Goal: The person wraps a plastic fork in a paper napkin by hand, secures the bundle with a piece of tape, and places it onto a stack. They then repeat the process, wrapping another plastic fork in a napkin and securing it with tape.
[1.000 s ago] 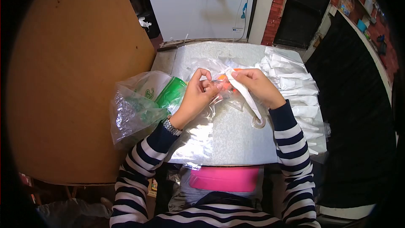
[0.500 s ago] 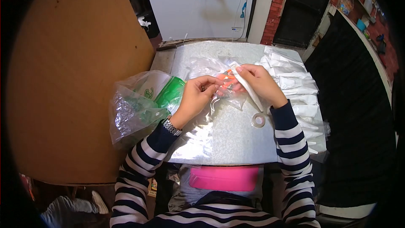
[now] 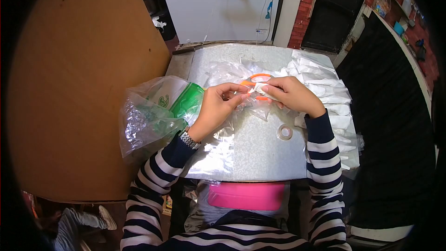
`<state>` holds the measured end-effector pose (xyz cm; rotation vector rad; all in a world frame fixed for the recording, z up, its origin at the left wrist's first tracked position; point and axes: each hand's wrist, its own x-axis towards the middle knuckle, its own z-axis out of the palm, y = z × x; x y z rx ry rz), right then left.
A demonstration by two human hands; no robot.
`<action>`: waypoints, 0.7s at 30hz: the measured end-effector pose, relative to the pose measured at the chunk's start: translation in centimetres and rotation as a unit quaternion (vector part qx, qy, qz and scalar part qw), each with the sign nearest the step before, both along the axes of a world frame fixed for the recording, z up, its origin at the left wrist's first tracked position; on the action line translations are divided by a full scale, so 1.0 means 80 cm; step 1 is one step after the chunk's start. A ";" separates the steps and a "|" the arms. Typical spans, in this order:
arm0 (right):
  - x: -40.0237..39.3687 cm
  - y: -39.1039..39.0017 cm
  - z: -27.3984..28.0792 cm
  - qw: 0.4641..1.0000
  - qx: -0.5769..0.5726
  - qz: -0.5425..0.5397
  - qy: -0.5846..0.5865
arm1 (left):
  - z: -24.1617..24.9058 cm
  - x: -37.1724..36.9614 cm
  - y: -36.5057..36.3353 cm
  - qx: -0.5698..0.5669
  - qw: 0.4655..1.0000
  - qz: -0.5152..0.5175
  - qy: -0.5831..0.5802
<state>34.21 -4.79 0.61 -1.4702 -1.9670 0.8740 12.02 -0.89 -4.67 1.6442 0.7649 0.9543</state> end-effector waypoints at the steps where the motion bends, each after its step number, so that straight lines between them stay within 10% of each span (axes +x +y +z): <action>1: 0.002 0.000 0.001 1.000 -0.005 -0.005 0.001 | 0.002 0.000 -0.001 0.001 1.000 0.006 0.010; 21: 0.002 -0.004 0.011 0.997 -0.067 -0.008 0.029 | -0.006 0.001 0.002 0.107 0.993 0.041 0.011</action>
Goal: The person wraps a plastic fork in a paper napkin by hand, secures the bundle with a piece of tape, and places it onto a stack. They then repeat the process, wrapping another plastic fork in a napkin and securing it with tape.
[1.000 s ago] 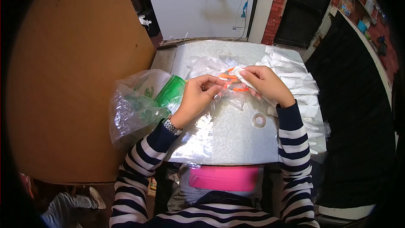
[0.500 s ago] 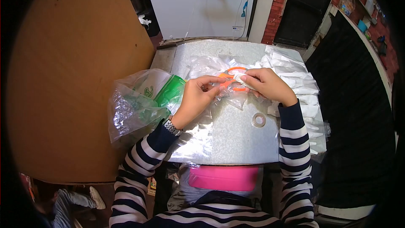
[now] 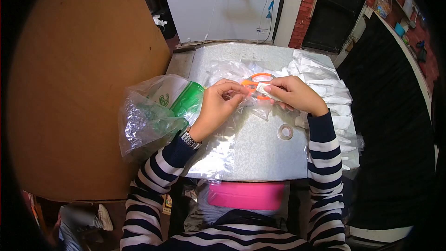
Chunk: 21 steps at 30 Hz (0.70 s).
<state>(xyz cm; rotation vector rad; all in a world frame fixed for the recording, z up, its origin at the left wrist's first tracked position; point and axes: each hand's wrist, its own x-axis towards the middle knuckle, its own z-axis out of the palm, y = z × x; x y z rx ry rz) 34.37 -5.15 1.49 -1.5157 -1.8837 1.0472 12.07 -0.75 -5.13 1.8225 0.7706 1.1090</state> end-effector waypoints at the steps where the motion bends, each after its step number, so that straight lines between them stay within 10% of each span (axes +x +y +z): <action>1: 0.000 0.000 0.000 1.000 -0.002 0.000 -0.001 | -0.001 0.000 0.001 -0.002 1.000 -0.002 -0.002; 21: 0.010 0.001 0.003 0.999 -0.029 0.000 -0.018 | 0.007 0.001 -0.004 0.008 1.000 0.005 0.001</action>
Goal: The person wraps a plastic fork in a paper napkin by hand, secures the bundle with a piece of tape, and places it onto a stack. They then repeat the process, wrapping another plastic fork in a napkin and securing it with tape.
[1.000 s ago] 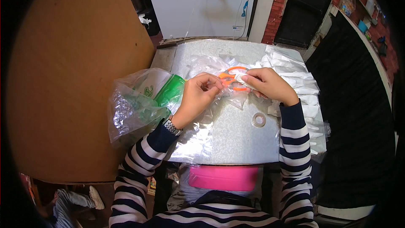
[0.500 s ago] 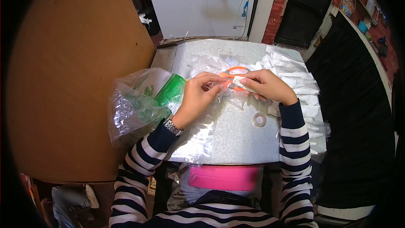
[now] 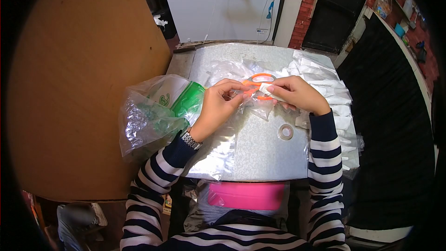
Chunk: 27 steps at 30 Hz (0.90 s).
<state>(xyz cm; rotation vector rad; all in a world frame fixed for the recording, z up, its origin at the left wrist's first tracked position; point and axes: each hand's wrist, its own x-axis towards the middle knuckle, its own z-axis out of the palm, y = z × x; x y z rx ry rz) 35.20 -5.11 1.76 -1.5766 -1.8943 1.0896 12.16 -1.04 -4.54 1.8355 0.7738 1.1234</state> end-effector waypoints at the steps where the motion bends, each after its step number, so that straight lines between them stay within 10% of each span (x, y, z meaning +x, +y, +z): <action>1: 0.000 0.000 0.000 1.000 0.000 0.006 -0.002 | -0.001 0.000 0.000 -0.009 1.000 -0.003 -0.005; 27: -0.013 0.007 -0.020 0.996 0.055 0.036 -0.065 | -0.010 0.002 0.000 -0.033 0.997 -0.063 0.014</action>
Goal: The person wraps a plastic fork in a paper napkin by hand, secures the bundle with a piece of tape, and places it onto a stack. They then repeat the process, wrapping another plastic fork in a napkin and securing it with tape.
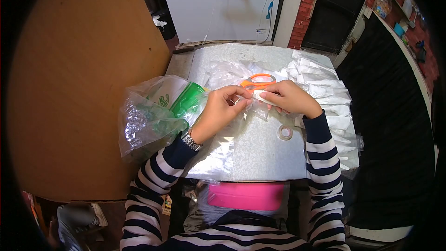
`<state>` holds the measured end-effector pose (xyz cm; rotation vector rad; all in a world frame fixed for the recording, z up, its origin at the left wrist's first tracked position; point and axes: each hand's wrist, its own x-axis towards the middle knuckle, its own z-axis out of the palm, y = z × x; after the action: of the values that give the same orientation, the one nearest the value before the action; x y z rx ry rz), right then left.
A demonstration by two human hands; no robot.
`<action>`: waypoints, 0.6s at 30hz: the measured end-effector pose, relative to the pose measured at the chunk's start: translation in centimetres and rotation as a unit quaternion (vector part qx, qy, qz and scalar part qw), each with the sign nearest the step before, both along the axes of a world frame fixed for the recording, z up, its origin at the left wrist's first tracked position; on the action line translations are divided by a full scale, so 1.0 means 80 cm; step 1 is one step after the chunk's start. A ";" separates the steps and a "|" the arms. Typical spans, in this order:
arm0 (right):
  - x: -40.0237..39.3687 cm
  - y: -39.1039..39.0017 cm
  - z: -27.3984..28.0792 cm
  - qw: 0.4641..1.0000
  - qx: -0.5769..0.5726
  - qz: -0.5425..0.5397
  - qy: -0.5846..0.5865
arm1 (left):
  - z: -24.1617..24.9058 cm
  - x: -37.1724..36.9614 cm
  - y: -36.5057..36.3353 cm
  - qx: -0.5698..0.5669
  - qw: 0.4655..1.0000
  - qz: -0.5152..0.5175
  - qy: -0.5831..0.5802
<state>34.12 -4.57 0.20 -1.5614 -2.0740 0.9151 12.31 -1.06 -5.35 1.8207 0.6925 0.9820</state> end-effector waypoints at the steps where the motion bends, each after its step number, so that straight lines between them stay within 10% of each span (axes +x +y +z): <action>1: 0.000 0.000 0.000 1.000 -0.001 -0.001 0.000 | 0.000 0.000 0.000 -0.008 1.000 -0.003 -0.012; 18: -0.005 -0.002 0.003 1.000 -0.017 0.009 0.021 | 0.000 0.002 -0.001 -0.097 0.995 0.007 0.011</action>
<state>33.71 -4.74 0.44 -1.5310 -2.0566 0.9850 12.48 -1.17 -5.38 1.6618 0.7881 0.8736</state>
